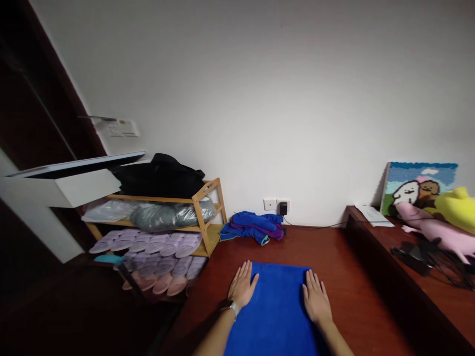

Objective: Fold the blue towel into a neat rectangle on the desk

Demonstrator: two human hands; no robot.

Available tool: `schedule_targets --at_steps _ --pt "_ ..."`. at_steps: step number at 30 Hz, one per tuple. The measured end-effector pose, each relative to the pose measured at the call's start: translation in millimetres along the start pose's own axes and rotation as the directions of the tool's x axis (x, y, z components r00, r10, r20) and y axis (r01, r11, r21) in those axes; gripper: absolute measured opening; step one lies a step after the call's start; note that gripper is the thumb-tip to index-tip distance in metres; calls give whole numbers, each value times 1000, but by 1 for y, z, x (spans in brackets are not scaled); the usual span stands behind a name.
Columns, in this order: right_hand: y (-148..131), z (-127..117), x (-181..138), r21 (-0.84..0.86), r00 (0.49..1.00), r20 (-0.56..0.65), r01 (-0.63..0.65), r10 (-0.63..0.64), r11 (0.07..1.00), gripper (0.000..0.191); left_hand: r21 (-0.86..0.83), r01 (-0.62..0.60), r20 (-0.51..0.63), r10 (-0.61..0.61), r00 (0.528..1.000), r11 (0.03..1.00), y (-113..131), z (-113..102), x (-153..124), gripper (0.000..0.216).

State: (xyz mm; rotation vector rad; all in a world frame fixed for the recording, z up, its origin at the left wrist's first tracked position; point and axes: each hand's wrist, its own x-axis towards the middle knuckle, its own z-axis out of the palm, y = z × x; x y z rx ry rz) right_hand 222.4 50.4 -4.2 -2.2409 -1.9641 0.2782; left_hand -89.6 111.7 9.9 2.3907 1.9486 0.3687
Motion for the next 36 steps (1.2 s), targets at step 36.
schedule_targets --at_steps 36 --pt "2 4 -23 -15 1000 19 -1 1 1000 71 61 9 2 -9 1000 998 -5 -4 -70 70"
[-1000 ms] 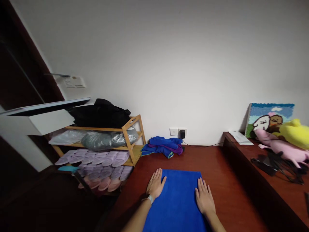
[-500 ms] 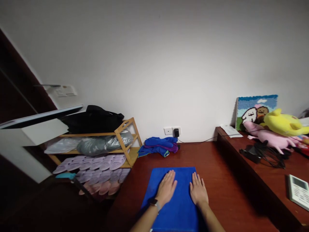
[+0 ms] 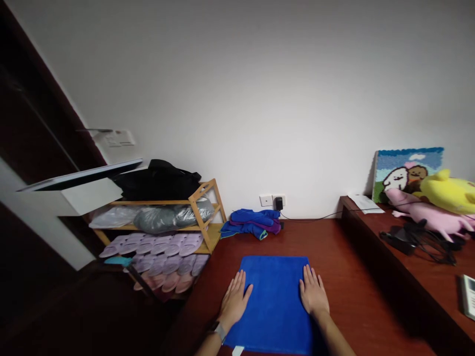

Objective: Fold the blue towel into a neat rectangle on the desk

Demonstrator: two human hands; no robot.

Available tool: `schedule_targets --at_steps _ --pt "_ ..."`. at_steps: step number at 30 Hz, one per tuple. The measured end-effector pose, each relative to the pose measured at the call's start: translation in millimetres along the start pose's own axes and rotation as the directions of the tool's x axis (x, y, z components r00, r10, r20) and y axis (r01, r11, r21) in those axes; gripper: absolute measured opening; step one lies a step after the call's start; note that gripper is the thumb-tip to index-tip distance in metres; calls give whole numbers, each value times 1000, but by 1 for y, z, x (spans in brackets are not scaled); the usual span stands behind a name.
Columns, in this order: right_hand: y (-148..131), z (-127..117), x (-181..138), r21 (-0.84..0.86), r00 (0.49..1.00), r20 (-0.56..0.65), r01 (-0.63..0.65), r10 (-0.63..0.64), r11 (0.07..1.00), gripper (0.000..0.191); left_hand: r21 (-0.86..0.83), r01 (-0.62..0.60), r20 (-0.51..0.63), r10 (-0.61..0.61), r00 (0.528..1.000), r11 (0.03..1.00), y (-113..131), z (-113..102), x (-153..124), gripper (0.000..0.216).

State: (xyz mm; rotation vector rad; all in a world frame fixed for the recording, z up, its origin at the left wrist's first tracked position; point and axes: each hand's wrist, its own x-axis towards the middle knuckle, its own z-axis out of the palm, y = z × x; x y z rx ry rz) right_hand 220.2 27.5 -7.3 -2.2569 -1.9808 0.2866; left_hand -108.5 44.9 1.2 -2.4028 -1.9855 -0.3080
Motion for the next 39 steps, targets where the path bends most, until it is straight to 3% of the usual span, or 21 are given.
schedule_targets --at_steps 8,16,21,23,26,29,32,35,39 --pt "-7 -11 -7 -20 1000 -19 -6 6 1000 70 -46 4 -27 -5 1000 999 4 -2 -6 72" --pt "-3 0 -73 -3 1000 -17 -18 18 1000 74 -36 1 -65 -4 998 999 5 -1 -4 75" --pt "-6 -4 -86 43 1000 -11 -26 26 999 72 28 -17 -46 18 999 999 7 -13 2 72" --pt "-8 -8 -85 62 1000 -5 -24 24 998 72 28 -58 -71 60 996 998 22 -20 5 68" --pt "-9 -11 -84 58 1000 2 -27 27 998 72 -42 -191 -96 186 978 981 71 -25 -2 64" --pt "-7 -10 -86 24 1000 7 -17 17 1000 71 -151 -424 -50 421 906 893 136 -15 -21 63" --pt "-5 -8 -86 -3 1000 6 19 -19 1000 70 -209 -457 0 468 884 864 170 -1 -41 62" --pt "-5 -4 -86 2 1000 -19 11 -11 1000 71 -198 -339 55 356 933 920 150 2 -50 63" --pt "-5 3 -83 25 999 -47 -9 11 1000 72 -104 -128 104 139 985 986 62 -14 -58 72"
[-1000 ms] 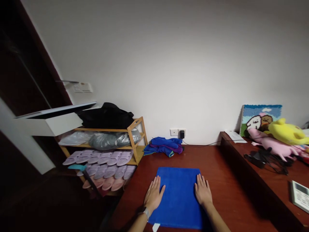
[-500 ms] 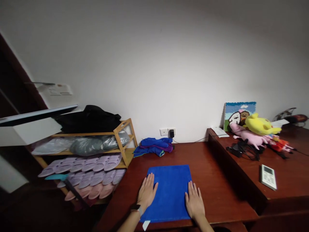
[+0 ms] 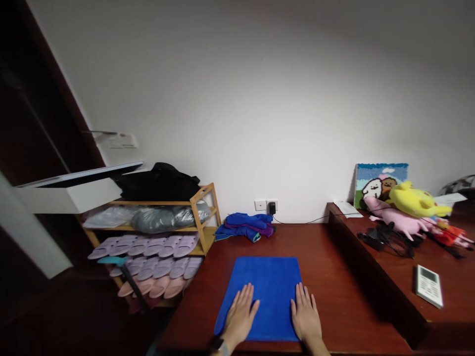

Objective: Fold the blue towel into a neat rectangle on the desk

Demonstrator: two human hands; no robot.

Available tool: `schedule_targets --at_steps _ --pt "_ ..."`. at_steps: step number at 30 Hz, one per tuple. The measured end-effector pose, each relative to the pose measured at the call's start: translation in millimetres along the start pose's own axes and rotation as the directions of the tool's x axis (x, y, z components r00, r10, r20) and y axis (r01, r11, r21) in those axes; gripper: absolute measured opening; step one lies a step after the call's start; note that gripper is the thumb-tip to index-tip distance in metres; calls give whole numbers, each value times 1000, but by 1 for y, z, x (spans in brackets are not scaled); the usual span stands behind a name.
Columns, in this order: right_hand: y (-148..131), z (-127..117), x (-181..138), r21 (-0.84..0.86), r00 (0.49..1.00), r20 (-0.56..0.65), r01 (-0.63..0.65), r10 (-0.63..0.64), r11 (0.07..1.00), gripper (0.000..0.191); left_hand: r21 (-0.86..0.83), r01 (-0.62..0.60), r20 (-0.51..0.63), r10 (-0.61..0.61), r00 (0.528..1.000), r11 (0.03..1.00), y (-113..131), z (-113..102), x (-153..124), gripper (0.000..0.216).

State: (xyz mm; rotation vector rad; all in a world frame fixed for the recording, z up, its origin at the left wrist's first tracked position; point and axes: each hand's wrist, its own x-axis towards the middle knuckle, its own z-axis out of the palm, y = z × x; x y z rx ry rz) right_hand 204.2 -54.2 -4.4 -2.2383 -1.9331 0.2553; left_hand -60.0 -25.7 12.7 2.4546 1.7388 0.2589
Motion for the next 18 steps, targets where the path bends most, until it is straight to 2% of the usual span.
schedule_targets --at_steps 2,4,8,12,15,18 --pt "1 3 1 -6 1000 -4 -2 2 1000 71 45 85 -19 -85 996 995 -45 -10 -15 73" --pt "2 3 2 -22 1000 -3 -1 1 1000 70 81 123 -38 -121 992 989 -84 -14 -30 72" --pt "-9 -6 -1 -113 999 -4 -47 47 992 66 129 160 -69 -152 986 979 -143 -15 -45 68" --pt "-59 -4 -11 -124 992 -106 -83 70 989 61 169 293 -130 -274 953 941 -186 -26 -29 66" --pt "-108 21 -16 -22 995 -105 0 -3 1000 57 197 358 -157 -331 930 913 -208 -35 -10 65" --pt "-134 52 -12 16 988 -149 49 -46 999 66 209 373 -214 -330 919 904 -220 -34 1 66"
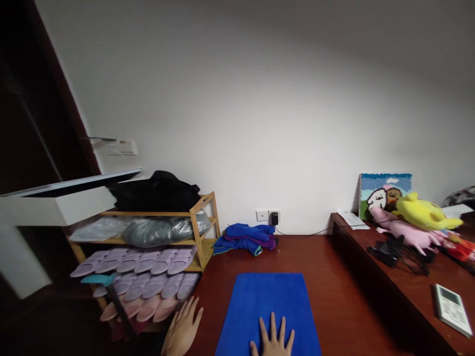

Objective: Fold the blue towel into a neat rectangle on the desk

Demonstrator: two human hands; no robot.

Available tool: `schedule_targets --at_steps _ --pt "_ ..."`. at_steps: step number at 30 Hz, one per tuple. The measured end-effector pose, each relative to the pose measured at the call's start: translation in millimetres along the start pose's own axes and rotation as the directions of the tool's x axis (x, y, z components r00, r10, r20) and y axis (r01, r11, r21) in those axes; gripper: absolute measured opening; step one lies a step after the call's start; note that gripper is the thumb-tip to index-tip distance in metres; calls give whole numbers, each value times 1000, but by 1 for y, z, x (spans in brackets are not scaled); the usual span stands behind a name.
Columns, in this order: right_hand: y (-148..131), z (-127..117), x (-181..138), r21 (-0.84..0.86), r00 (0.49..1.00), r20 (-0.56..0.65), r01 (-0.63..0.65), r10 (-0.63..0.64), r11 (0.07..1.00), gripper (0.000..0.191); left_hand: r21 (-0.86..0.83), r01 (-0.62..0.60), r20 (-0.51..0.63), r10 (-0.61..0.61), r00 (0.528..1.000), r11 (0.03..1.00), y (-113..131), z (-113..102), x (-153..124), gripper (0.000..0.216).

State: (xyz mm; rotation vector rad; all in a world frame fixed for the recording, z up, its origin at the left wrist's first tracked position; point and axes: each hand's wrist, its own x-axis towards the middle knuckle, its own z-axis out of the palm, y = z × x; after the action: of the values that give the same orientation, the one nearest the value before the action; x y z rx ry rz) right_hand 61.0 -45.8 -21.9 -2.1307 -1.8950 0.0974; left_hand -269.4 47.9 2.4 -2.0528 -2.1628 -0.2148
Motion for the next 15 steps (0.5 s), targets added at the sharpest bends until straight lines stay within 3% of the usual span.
schedule_targets --at_steps 4,9,15 --pt "22 7 16 17 999 36 -1 0 1000 70 -11 -45 -63 44 997 999 -3 8 0 63" --pt "104 -26 58 -31 996 60 -69 71 997 69 1 -24 -17 24 1000 1000 -2 7 0 64" --pt "192 -46 140 -83 983 129 -120 130 989 71 -20 -66 -24 66 998 998 -12 19 2 65"
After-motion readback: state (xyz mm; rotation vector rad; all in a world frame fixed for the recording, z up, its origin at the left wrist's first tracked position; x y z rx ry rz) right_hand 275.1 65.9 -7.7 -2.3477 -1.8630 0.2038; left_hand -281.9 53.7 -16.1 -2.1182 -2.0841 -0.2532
